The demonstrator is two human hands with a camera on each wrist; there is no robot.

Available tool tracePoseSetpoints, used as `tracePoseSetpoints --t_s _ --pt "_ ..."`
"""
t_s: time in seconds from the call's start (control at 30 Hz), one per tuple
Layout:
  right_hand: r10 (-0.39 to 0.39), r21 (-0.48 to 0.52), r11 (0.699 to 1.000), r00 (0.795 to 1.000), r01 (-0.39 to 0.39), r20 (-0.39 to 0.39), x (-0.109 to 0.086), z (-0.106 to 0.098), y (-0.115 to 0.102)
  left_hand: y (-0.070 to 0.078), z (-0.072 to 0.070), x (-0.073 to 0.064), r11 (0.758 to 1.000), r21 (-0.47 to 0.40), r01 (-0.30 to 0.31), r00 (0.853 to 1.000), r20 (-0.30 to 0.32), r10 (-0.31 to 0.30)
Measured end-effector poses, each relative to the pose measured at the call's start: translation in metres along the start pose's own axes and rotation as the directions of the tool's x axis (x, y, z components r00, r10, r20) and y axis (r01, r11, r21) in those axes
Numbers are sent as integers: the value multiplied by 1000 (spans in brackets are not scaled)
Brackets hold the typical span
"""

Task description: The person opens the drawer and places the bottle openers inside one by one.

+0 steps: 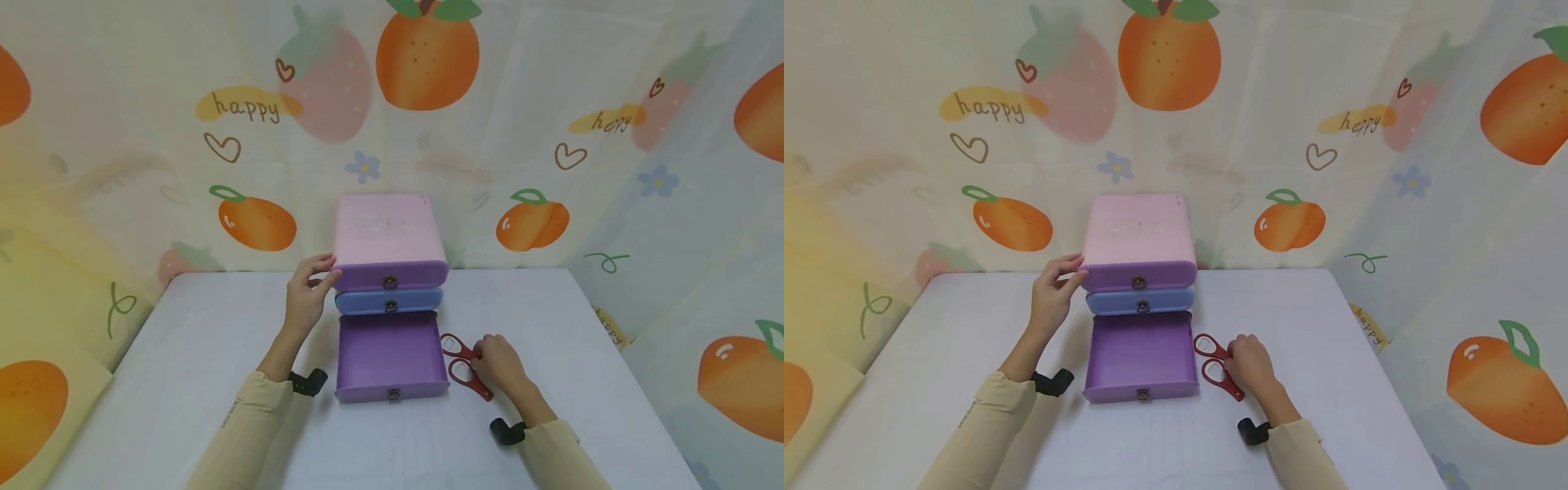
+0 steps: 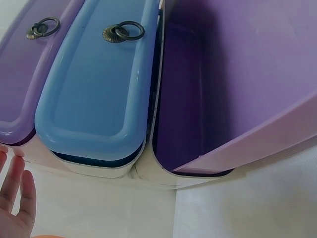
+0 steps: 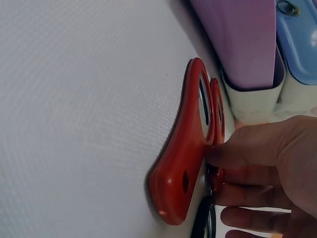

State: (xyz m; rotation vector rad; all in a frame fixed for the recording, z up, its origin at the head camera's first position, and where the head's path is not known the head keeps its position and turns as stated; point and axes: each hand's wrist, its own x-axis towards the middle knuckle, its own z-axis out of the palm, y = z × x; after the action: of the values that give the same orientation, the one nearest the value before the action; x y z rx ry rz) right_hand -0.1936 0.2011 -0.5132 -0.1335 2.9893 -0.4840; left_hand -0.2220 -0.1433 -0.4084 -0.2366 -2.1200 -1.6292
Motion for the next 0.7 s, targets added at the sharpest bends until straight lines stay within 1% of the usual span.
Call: tracePoseSetpoints --t_s 0.17,0.5,0.7 --pt "-3 -6 1000 1000 3 -13 -1 0 0 0 0 0 1000 -6 -5 1000 0 5" --pt "2 46 999 999 0 -49 -1 -5 2 -2 -1 0 1000 -16 -1 1000 2 1" --pt "47 95 995 998 -43 -42 -1 -7 4 -3 0 0 1000 -11 18 1000 -2 -18"
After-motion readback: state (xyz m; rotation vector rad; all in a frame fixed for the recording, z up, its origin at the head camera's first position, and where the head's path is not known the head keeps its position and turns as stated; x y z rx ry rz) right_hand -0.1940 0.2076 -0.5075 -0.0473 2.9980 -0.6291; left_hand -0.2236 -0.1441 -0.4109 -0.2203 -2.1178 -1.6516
